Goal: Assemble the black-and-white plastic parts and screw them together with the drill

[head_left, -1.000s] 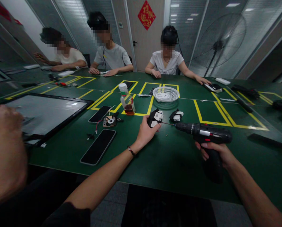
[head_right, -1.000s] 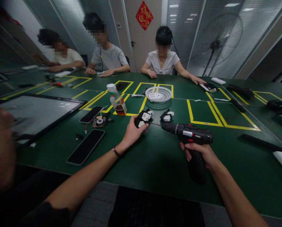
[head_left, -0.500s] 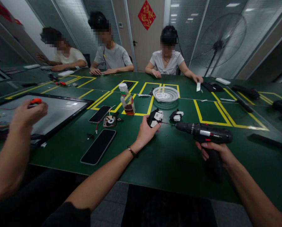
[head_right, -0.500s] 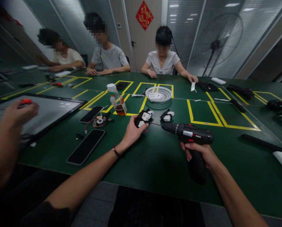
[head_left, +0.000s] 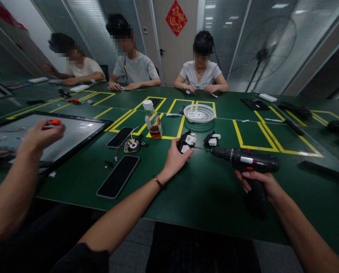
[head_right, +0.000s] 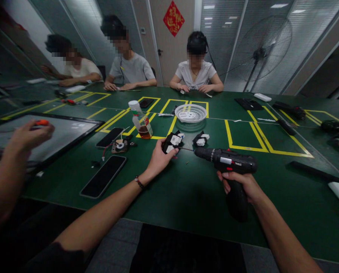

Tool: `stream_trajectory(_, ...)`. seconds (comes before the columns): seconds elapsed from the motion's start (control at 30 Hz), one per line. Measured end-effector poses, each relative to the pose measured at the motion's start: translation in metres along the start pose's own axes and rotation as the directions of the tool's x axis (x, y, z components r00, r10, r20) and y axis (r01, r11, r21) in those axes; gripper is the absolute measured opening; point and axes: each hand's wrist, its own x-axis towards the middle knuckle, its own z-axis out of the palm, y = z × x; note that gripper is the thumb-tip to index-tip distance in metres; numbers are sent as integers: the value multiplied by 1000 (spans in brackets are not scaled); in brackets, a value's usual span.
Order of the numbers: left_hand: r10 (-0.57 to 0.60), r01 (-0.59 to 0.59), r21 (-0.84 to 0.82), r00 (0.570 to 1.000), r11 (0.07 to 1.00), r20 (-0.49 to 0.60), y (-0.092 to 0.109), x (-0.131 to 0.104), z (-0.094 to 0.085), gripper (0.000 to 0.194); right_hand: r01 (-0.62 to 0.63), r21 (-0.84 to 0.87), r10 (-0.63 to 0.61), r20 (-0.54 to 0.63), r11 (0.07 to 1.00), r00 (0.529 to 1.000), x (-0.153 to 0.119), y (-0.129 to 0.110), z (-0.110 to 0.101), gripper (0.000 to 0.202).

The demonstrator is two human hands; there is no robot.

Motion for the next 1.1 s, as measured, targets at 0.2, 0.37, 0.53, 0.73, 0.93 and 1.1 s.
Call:
stream_trajectory(0.2,-15,15,-4,1000,1000,10,2,0,-2,57,2,9,-3,17,1000,1000,1,-3,1,21)
stream_trajectory(0.37,-5,1,112,999,994,38,1,1,-7,65,-35,-3,35,-48,999,998,-13,-10,-5,22)
stream_trajectory(0.53,159,-199,157,958,967,238,4,-5,-6,68,-121,52,128,-155,991,980,-33,-7,-28,27)
stream_trajectory(0.73,305,-398,194,873,897,381,14,-11,-3,69,-274,220,322,-227,936,919,-36,-4,-68,34)
stream_trajectory(0.93,283,-422,258,852,869,441,19,-11,-5,69,-369,-37,332,-358,929,873,-23,-11,-93,43)
stream_trajectory(1.1,122,-199,193,929,961,349,8,-2,-3,78,-531,-561,204,-541,635,816,-8,-17,-95,66)
